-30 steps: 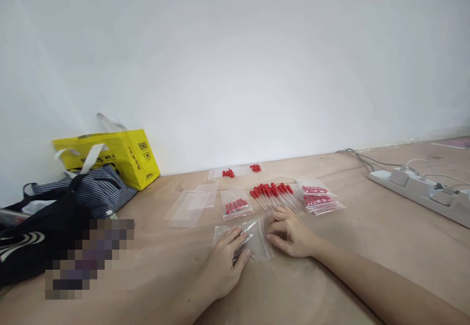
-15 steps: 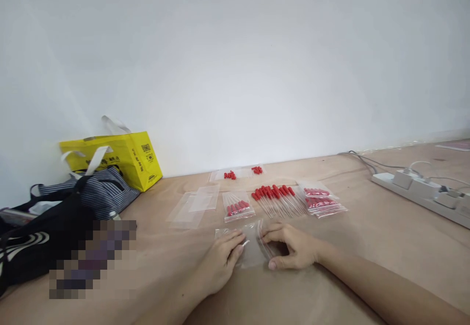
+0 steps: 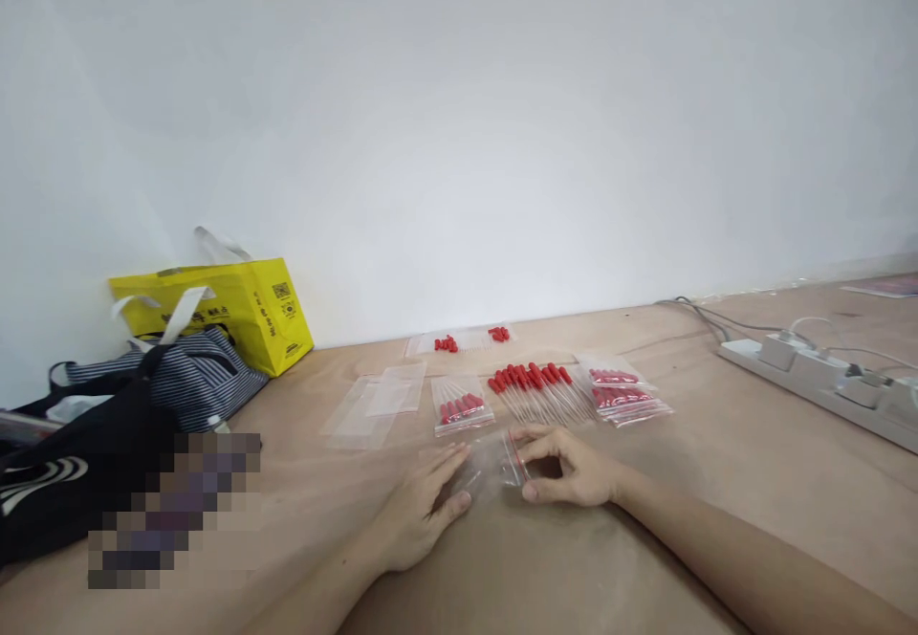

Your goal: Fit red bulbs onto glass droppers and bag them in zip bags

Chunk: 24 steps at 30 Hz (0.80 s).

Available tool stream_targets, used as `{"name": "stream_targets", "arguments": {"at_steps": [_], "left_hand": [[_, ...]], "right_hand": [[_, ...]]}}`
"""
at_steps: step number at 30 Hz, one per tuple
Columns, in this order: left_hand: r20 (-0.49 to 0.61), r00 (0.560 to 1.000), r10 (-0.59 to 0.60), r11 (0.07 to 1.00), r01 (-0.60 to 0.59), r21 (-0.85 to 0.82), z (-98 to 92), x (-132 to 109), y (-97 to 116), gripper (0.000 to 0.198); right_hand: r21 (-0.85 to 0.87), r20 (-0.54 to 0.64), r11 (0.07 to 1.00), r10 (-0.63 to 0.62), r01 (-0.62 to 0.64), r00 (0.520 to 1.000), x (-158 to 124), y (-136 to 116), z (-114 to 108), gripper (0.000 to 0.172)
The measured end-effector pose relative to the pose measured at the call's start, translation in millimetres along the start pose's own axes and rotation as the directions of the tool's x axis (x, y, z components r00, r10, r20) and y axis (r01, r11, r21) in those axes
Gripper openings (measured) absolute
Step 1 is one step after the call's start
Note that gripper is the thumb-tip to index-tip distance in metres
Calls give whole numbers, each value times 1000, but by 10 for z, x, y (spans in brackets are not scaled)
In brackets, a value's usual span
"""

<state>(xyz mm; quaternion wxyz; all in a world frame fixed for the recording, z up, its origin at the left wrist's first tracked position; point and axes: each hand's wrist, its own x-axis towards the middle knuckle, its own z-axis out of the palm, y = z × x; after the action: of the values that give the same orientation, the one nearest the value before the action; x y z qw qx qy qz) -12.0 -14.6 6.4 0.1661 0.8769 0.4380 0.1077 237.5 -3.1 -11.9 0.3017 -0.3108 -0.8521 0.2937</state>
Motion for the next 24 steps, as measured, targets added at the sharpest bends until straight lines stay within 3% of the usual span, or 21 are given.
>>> {"name": "stream_targets", "arguments": {"at_steps": [2, 5, 11, 15, 18, 24], "left_hand": [[-33, 999, 19, 1000, -20, -12, 11, 10, -11, 48], [-75, 996, 44, 999, -46, -23, 30, 24, -35, 45], [-72, 996, 56, 998, -57, -6, 58, 28, -70, 44], [-66, 996, 63, 998, -63, -6, 58, 26, -56, 45], [-59, 997, 51, 999, -51, -8, 50, 18, -38, 46], [-86, 994, 69, 997, -71, -24, 45, 11, -44, 43]], "right_hand": [[5, -145, 992, 123, -124, 982, 67, 24, 13, 32], [-111, -369, 896, 365, -431, 855, 293, 38, 2, 28], [-195, -400, 736, 544, -648, 738, 965, 75, 47, 28], [-211, -386, 644, 636, -735, 668, 1252, 91, 140, 42], [-201, -380, 619, 665, -760, 643, 1343, 64, 185, 39], [-124, -451, 690, 601, -713, 660, 1301, -13, 215, 21]]}}
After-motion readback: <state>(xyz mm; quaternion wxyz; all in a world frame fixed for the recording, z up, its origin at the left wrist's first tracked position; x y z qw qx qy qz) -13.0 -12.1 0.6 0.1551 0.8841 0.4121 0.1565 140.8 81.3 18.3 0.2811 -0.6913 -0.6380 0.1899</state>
